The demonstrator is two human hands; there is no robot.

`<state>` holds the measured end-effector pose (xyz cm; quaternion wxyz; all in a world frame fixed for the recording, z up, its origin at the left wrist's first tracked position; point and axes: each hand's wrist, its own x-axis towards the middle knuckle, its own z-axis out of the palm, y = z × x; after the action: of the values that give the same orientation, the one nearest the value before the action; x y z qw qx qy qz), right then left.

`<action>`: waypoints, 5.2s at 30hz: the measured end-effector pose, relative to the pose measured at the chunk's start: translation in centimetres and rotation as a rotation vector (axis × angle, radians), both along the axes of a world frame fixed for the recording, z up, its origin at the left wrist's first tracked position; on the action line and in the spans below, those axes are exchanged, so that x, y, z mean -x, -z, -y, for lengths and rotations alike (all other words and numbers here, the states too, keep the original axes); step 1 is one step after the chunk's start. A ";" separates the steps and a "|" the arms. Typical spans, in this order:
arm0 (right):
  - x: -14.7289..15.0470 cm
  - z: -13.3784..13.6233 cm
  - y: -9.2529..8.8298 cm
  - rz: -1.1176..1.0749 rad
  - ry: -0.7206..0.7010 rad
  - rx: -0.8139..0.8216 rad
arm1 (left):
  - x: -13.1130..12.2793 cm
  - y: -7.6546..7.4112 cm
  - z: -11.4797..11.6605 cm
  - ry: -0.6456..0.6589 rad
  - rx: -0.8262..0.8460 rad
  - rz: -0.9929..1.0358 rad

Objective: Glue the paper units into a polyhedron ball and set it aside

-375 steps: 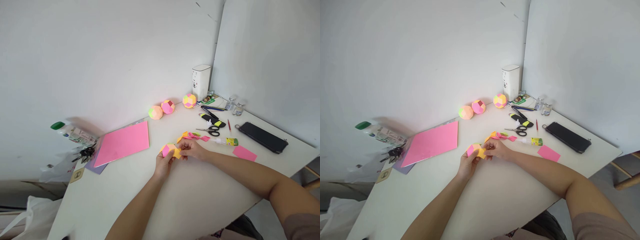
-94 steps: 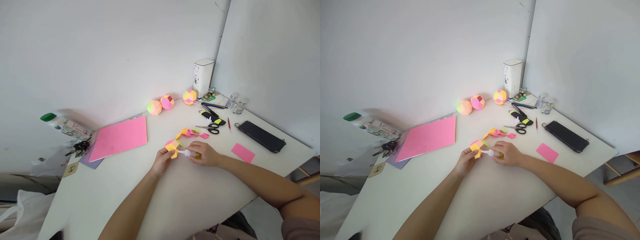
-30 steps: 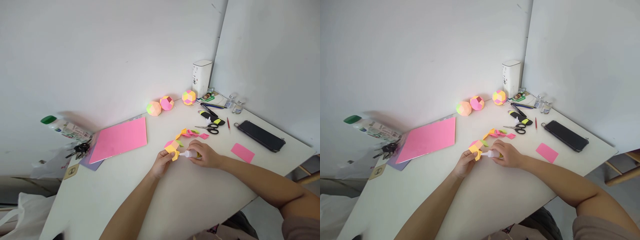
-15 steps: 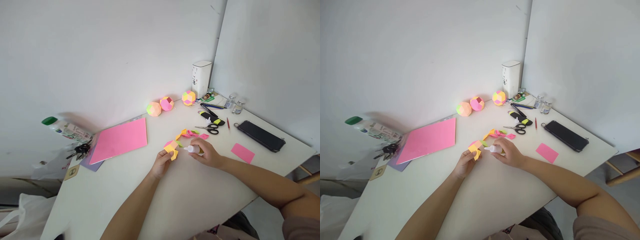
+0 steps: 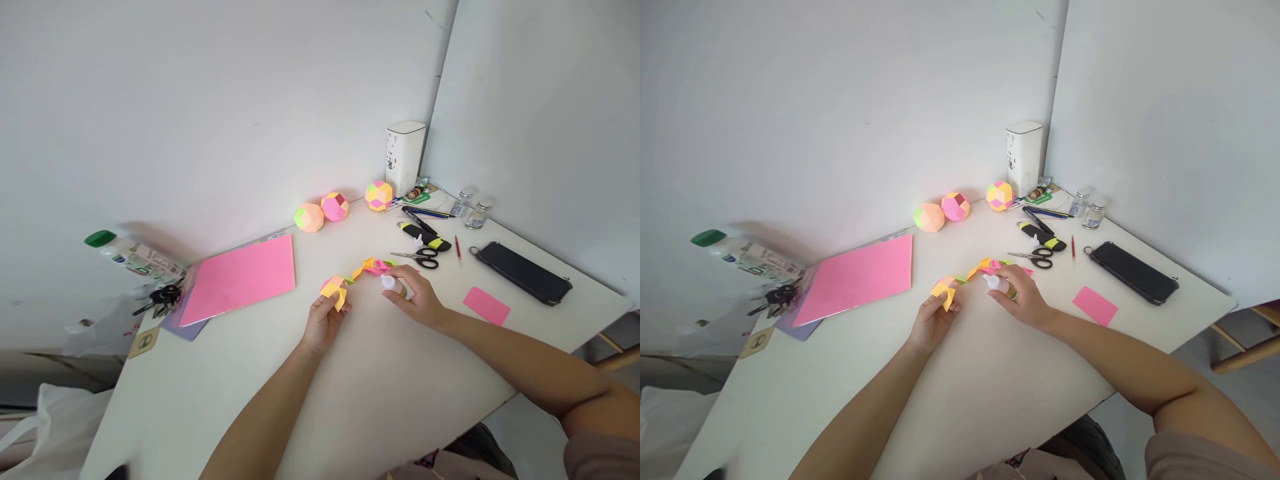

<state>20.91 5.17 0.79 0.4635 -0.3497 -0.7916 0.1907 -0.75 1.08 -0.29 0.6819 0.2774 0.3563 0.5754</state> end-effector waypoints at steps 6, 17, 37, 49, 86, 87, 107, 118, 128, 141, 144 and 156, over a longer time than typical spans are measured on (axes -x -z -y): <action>0.0 0.0 0.1 0.001 0.002 -0.005 | 0.1 0.1 -0.1 0.005 -0.001 0.026; -2.5 -2.5 -1.7 -0.140 0.430 -0.035 | 0.0 0.4 -0.1 -0.017 0.031 0.024; -1.5 -3.0 0.5 -0.021 0.109 0.367 | 0.2 0.6 0.0 0.058 -0.009 -0.030; -4.0 -3.3 -2.3 0.830 0.235 0.254 | 0.3 0.7 0.0 0.069 0.002 -0.058; -0.9 0.2 -2.6 -0.024 -0.500 1.083 | -1.8 -0.8 1.9 0.175 0.086 0.083; -0.5 0.4 -2.1 -0.037 -0.517 1.130 | -2.2 -1.0 2.2 0.187 0.095 0.095; 0.3 0.5 -0.1 -0.153 -0.450 0.891 | -2.3 -0.8 2.2 0.190 0.126 0.056; 0.2 0.8 -0.6 -0.077 -0.376 1.123 | -2.3 -0.9 2.3 0.269 0.062 0.020; 0.5 1.2 -0.5 -0.113 -0.395 1.126 | -2.5 -0.7 2.5 0.267 0.067 -0.066; 0.8 1.8 0.0 -0.185 -0.412 1.143 | -2.6 -0.6 2.8 0.270 0.031 -0.150; 0.9 2.0 0.1 -0.210 -0.428 1.161 | -2.6 -0.4 2.8 0.272 0.024 -0.176; 1.4 2.9 -0.7 -0.261 -0.454 1.137 | -2.7 -0.7 3.1 0.292 0.007 -0.258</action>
<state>19.56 2.26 1.44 0.2460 -0.3386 -0.5577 0.7169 2.00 -2.00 0.42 0.7078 0.3954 0.3985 0.4288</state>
